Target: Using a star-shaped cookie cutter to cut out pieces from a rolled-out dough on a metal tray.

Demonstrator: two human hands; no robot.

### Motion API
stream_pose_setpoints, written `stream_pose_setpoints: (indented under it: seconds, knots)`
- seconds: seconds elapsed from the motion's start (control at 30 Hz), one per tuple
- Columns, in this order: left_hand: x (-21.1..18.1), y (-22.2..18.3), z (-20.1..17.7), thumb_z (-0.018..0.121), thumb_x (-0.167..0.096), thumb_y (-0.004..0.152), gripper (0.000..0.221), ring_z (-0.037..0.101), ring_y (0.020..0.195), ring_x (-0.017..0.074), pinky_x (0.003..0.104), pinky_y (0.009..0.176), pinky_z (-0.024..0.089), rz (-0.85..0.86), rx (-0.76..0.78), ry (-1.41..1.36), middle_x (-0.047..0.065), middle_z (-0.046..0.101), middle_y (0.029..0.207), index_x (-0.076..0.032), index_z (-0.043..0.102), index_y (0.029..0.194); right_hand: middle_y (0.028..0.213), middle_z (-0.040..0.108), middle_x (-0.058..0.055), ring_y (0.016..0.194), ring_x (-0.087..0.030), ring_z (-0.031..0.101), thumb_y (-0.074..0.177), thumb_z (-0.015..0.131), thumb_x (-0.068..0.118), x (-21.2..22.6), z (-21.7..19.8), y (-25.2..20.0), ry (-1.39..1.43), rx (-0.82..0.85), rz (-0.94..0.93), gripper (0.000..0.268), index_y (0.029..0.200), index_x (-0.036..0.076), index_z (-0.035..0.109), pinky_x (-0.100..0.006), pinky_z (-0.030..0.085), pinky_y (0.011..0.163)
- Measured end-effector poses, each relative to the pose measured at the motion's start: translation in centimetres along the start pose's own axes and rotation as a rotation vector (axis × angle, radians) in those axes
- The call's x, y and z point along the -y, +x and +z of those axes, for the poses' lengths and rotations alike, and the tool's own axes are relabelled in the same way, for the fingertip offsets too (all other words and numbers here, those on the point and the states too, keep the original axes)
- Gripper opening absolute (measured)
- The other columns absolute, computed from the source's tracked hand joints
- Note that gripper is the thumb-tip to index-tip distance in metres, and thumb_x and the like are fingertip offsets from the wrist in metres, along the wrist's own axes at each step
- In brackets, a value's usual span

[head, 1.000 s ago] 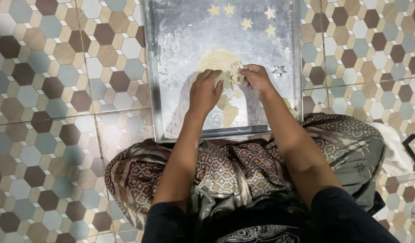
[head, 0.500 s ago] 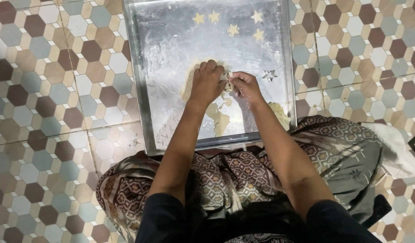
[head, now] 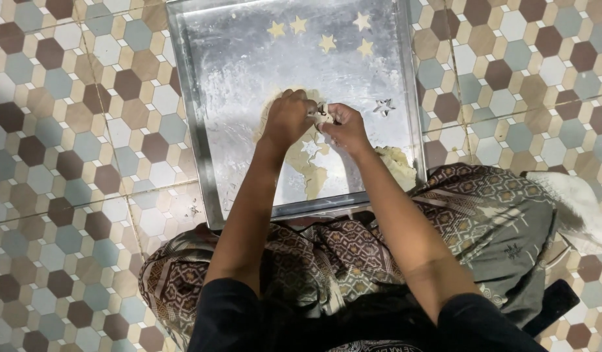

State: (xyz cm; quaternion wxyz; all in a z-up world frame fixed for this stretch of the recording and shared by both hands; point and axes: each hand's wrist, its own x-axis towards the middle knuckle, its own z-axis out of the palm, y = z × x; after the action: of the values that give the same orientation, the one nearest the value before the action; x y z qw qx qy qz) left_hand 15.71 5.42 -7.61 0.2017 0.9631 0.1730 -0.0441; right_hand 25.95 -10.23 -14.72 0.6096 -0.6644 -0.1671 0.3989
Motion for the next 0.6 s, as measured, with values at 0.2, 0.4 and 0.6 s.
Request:
stream_pose_setpoints:
  seconds: [0.2, 0.4, 0.6]
  knots:
    - [1.9, 1.1, 1.2, 0.08, -0.025, 0.089, 0.014, 0.066, 0.106, 0.029, 0.047, 0.094, 0.054, -0.124, 0.083, -0.189, 0.005, 0.07, 0.103, -0.02, 0.079, 0.103, 0.077, 0.066, -0.009, 0.042, -0.011, 0.052, 0.083, 0.079, -0.003, 0.4, -0.1, -0.1, -0.016, -0.019, 0.012, 0.038, 0.119, 0.002, 0.066, -0.022, 0.045, 0.035]
    - [3.0, 1.6, 1.6, 0.077, -0.025, 0.09, 0.02, 0.071, 0.102, 0.0356, 0.052, 0.095, 0.053, -0.205, 0.094, -0.56, 0.013, 0.075, 0.1, -0.01, 0.077, 0.103, 0.077, 0.067, -0.01, 0.043, -0.01, 0.051, 0.083, 0.074, -0.004, 0.4, 0.0, -0.7, -0.038, -0.08, 0.038, 0.036, 0.117, 0.002, 0.065, -0.021, 0.043, 0.035]
    - [3.2, 1.4, 2.1, 0.081, -0.03, 0.086, 0.021, 0.07, 0.084, 0.0209, 0.041, 0.087, 0.053, -0.327, -0.033, -0.895, 0.004, 0.075, 0.087, -0.014, 0.075, 0.097, 0.079, 0.069, -0.011, 0.043, -0.011, 0.052, 0.084, 0.072, -0.004, 1.2, 0.3, -0.9, -0.034, -0.074, 0.032, 0.036, 0.118, 0.001, 0.064, -0.022, 0.045, 0.036]
